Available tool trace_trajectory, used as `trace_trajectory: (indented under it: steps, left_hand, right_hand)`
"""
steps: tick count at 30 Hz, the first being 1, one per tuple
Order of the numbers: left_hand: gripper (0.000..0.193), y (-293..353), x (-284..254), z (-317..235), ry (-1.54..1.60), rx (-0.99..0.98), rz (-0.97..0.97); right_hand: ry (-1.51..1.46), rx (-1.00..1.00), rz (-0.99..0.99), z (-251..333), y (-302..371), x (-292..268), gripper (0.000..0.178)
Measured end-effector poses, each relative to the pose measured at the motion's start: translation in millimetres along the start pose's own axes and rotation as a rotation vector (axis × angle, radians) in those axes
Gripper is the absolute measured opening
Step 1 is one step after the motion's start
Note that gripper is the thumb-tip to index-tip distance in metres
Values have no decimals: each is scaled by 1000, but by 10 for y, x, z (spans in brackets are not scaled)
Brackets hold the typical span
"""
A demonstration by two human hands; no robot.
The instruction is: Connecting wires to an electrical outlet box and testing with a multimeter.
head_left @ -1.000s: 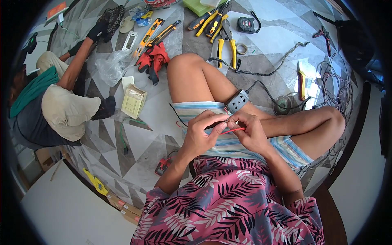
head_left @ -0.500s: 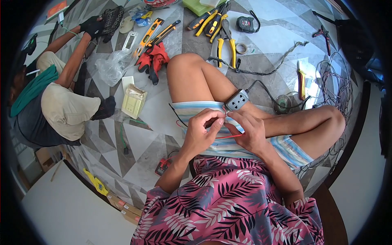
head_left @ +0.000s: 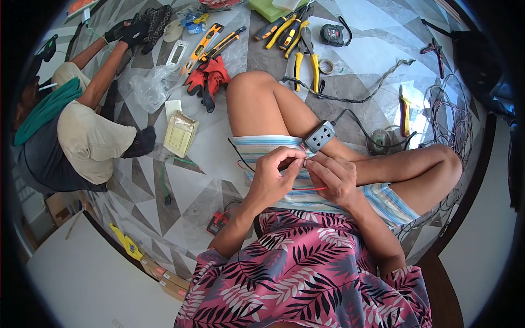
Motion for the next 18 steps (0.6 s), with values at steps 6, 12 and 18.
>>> trace_trajectory:
  steps: [6, 12, 18]
  left_hand:
    - [13, -39, 18, -195, -282, 145, -9]
    - [20, -11, 47, -58, -91, 10, 65]
    - [24, 8, 58, -25, -66, 128, 66]
  right_hand:
    - [9, -10, 87, -36, -40, -8, 46]
    - [-132, 111, 125, -153, -120, 7, 29]
    - [-744, 674, 238, -395, -19, 164, 9]
Point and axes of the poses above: each hand's wrist, its own y-axis away from the middle knuckle, its own x-axis out of the palm, z = x × y, the point moved 7 cm from there along -y, towards the middle knuckle, and after that the axes turned 12 degrees about z, right-handed, at the moved point
